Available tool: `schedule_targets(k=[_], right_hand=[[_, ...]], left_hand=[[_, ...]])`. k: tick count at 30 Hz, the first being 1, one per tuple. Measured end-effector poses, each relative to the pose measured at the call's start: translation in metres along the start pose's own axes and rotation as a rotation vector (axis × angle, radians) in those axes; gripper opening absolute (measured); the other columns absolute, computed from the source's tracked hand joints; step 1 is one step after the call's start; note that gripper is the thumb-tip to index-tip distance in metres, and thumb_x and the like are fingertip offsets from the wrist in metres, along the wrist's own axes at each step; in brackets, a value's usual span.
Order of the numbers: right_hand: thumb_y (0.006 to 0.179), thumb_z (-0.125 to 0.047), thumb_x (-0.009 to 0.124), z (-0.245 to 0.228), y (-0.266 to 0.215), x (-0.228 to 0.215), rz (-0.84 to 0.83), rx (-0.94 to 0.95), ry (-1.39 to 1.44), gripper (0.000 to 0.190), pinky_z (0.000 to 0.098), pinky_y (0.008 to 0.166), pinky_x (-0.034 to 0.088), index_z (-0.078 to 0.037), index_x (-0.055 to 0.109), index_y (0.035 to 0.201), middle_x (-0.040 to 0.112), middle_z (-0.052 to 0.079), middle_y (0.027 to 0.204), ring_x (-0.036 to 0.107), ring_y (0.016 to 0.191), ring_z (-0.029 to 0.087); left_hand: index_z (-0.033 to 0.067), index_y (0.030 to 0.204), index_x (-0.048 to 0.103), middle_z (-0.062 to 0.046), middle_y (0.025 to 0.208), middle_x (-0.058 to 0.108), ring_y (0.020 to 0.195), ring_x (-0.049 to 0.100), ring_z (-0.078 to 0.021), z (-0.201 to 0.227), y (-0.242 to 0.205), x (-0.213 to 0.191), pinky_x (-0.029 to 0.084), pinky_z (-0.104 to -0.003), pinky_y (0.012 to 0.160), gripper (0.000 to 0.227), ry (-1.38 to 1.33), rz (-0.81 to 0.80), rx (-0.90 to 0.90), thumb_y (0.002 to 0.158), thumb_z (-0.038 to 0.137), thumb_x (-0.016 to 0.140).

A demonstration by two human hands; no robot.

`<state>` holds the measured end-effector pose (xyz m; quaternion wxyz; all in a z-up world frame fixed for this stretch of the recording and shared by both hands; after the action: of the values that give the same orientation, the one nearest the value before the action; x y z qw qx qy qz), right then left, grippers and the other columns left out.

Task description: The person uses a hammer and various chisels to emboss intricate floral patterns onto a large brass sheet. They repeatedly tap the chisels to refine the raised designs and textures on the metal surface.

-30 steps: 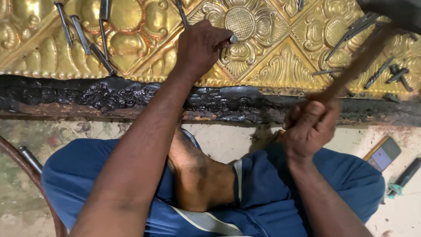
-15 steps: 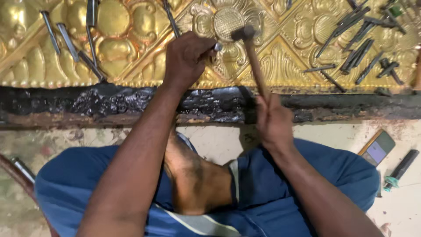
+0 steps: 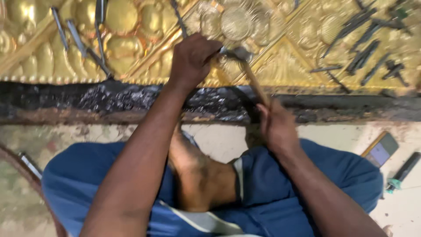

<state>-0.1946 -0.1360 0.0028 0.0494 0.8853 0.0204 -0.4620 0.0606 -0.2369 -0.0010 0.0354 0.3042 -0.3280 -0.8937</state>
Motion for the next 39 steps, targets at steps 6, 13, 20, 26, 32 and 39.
schedule_targets(k=[6,13,20,26,32,39], right_hand=[[0.112,-0.017,0.049,-0.039,-0.001,-0.01,0.097,-0.301,0.067,0.022,0.0496,0.068,0.052,0.0,0.057,0.123,0.066,0.027,0.094,0.064,0.077,0.046],[0.114,-0.023,0.053,0.008,0.0,-0.01,0.187,0.051,0.057,0.026,0.0471,0.059,0.045,0.0,0.054,0.101,0.058,0.021,0.073,0.062,0.065,0.04],[0.113,-0.029,0.058,0.014,0.017,0.007,0.06,0.018,-0.004,0.036,0.0492,0.055,0.043,0.001,0.054,0.093,0.055,0.022,0.068,0.058,0.06,0.041],[0.11,-0.028,0.054,0.026,0.01,-0.016,0.258,0.17,0.503,0.025,0.043,0.051,0.045,-0.005,0.06,0.105,0.055,0.014,0.064,0.053,0.052,0.034],[0.116,-0.022,0.042,-0.02,0.009,-0.009,0.192,-0.361,-0.112,0.024,0.046,0.066,0.05,-0.007,0.059,0.109,0.065,0.021,0.089,0.062,0.071,0.038],[0.111,-0.016,0.049,0.006,0.0,0.008,0.141,-0.084,0.272,0.015,0.0502,0.056,0.039,-0.004,0.056,0.105,0.052,0.025,0.082,0.047,0.064,0.045]], left_hand=[[0.0084,0.103,0.072,-0.008,0.087,0.071,0.081,0.067,-0.0288,0.013,-0.003,-0.011,0.053,-0.041,0.069,0.023,-0.004,0.015,0.059,0.083,0.002,0.081],[0.0105,0.106,0.075,-0.007,0.092,0.072,0.082,0.07,-0.0228,-0.014,-0.005,-0.031,0.056,-0.039,0.071,0.017,-0.013,0.172,-0.216,0.092,0.001,0.077],[0.017,0.103,0.081,-0.009,0.08,0.07,0.072,0.066,-0.0244,-0.038,0.036,0.026,0.051,-0.043,0.065,0.013,0.044,-0.096,-0.21,0.09,0.014,0.084],[0.0197,0.097,0.082,-0.006,0.076,0.069,0.078,0.066,-0.0267,-0.032,0.039,0.035,0.049,-0.046,0.065,0.011,0.175,-0.22,-0.054,0.087,0.022,0.085],[0.0195,0.099,0.081,-0.004,0.082,0.071,0.081,0.066,-0.027,-0.021,0.028,0.028,0.05,-0.044,0.065,0.017,0.232,-0.166,0.072,0.084,0.023,0.088],[0.0165,0.107,0.079,-0.003,0.092,0.072,0.089,0.07,-0.0235,-0.018,0.004,0.013,0.055,-0.04,0.072,0.028,0.108,-0.109,0.022,0.08,0.009,0.084]])
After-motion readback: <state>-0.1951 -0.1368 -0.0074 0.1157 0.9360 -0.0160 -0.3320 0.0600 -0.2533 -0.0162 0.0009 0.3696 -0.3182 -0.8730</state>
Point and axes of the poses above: each hand's wrist, its own y-axis towards the middle knuckle, its own x-axis out of the palm, z = x × y, the point moved 8 cm from there along y, towards the middle knuckle
